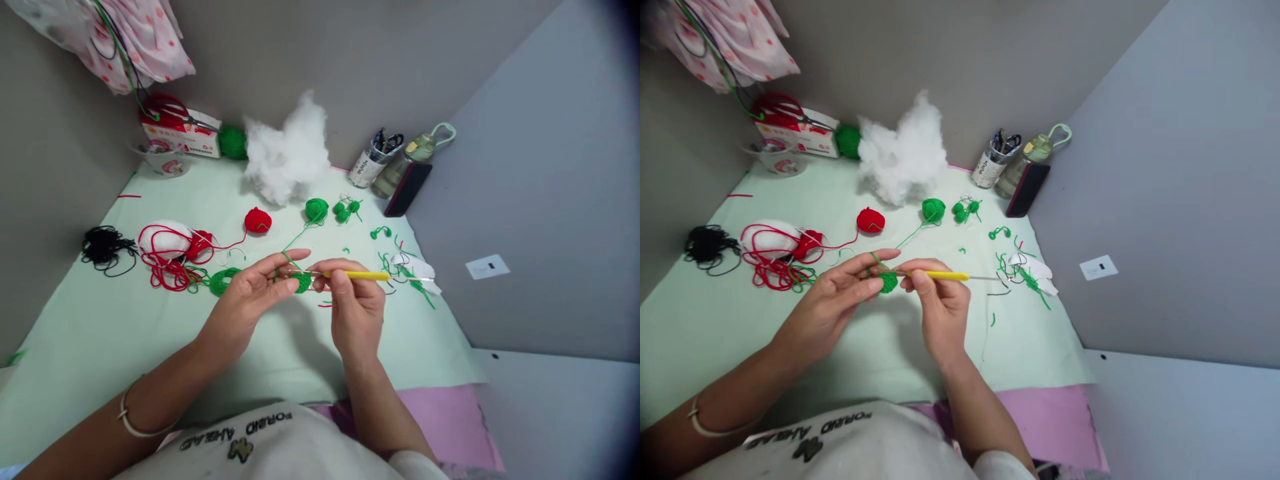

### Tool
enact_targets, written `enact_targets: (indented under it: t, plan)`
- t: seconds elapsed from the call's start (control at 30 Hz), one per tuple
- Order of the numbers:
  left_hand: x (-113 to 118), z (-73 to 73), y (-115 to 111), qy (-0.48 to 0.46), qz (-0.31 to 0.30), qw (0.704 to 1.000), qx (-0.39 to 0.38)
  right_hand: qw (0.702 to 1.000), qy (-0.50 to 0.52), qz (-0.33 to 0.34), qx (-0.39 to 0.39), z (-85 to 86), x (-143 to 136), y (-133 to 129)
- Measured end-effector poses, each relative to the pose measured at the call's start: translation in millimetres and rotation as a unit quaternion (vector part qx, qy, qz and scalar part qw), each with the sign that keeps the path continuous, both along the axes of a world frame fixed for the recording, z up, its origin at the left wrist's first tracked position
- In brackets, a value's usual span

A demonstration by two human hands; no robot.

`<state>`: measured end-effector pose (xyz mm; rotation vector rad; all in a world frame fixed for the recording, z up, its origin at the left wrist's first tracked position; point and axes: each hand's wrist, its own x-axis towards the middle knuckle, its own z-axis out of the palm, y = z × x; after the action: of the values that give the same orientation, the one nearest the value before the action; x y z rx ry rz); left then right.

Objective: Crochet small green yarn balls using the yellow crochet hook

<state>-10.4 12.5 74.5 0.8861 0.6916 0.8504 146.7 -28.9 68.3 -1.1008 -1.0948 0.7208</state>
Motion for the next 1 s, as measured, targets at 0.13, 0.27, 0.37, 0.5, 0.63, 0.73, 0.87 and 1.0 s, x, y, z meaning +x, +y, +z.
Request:
enact_targets:
  t: [0.13,0.27,0.37,0.5,0.63,0.73,0.87,1.0]
  plan:
    - [-3.9,0.4,1.8,0.022,0.018,1.000,0.009,0.997,0.066,0.027,-0.001,2.6,2.3,0.6]
    - [-4.7,-0.4,1.2,0.066,0.053,0.996,0.041,0.998,-0.051,-0.010,0.035,4.7,-0.6,-4.5]
    - [-0.3,-1.8,-2.3,0.080,0.088,0.991,0.065,0.956,-0.265,-0.054,0.118,-2.2,-4.2,-8.6]
    - [5.1,0.1,-3.2,-0.032,0.032,0.997,-0.062,0.892,-0.393,-0.116,0.190,-10.3,-5.4,-10.0]
    - [2.0,4.6,2.0,-0.090,-0.011,0.984,-0.152,0.975,-0.180,-0.065,0.116,-2.3,-2.0,-6.9]
    - [0.6,6.0,3.2,-0.080,-0.002,0.990,-0.112,0.994,-0.071,-0.021,0.084,4.4,-1.5,-1.9]
    - [5.2,3.2,-0.5,-0.031,0.024,0.998,-0.045,0.986,-0.140,-0.030,0.081,1.5,-4.8,-0.7]
    - [8.8,1.4,-1.4,-0.053,0.034,0.995,-0.083,0.939,-0.305,-0.073,0.141,-8.3,-5.8,-7.0]
